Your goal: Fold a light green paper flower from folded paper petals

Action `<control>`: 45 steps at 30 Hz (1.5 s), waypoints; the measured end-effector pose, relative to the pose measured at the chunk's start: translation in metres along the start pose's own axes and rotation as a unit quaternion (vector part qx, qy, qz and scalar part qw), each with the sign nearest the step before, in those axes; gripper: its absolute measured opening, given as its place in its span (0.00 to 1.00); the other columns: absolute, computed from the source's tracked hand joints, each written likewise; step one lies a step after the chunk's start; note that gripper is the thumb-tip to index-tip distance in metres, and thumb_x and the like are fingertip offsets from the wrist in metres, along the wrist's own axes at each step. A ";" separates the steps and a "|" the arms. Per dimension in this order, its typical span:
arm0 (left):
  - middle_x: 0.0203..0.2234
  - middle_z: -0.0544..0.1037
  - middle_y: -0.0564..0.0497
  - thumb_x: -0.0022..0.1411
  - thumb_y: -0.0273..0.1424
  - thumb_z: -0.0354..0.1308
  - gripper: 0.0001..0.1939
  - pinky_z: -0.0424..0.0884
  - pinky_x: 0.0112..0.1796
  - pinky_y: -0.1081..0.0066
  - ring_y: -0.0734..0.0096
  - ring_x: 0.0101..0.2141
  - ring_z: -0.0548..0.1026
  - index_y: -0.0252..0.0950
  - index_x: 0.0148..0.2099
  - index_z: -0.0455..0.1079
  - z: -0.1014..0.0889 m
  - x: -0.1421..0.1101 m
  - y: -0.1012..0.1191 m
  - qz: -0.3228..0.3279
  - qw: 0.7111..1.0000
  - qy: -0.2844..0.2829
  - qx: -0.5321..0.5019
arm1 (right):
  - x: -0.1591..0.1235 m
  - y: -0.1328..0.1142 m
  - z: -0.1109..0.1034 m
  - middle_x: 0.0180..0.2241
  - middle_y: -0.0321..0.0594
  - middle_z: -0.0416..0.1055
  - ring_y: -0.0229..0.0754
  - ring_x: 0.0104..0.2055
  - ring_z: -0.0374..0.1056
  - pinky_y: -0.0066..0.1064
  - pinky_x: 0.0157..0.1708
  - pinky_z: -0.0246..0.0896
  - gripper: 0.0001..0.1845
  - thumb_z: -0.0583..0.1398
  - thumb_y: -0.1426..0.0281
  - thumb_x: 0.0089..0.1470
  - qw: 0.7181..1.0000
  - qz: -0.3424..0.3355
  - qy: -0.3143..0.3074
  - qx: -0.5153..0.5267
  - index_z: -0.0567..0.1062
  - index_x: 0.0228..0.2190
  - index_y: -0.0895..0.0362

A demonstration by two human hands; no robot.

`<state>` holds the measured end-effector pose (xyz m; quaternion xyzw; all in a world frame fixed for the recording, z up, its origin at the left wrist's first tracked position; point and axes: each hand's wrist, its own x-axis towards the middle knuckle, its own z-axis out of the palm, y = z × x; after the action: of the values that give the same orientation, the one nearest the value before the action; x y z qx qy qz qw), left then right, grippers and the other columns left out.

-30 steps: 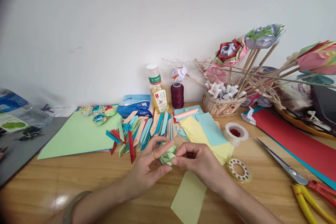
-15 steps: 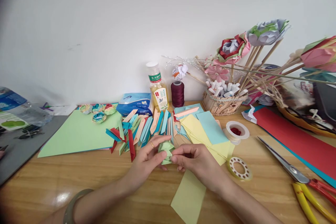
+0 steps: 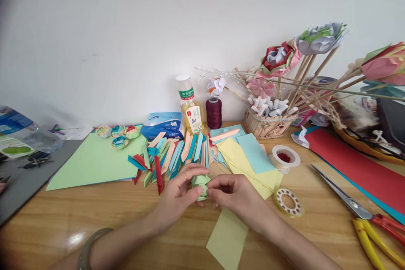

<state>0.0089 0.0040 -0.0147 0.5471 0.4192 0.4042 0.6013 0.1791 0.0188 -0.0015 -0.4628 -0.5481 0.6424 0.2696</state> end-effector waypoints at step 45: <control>0.44 0.64 0.44 0.50 0.24 0.55 0.15 0.73 0.37 0.65 0.59 0.47 0.66 0.36 0.43 0.70 0.000 0.004 -0.005 0.027 0.996 0.069 0.053 | 0.004 0.009 0.004 0.21 0.33 0.70 0.29 0.20 0.61 0.22 0.23 0.58 0.14 0.68 0.60 0.37 0.988 0.062 0.017 0.139 0.78 0.24 0.58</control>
<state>0.0101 0.0072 -0.0200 0.5601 0.4659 0.4343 0.5298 0.1756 0.0182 -0.0116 -0.4648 -0.4186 0.7202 0.3001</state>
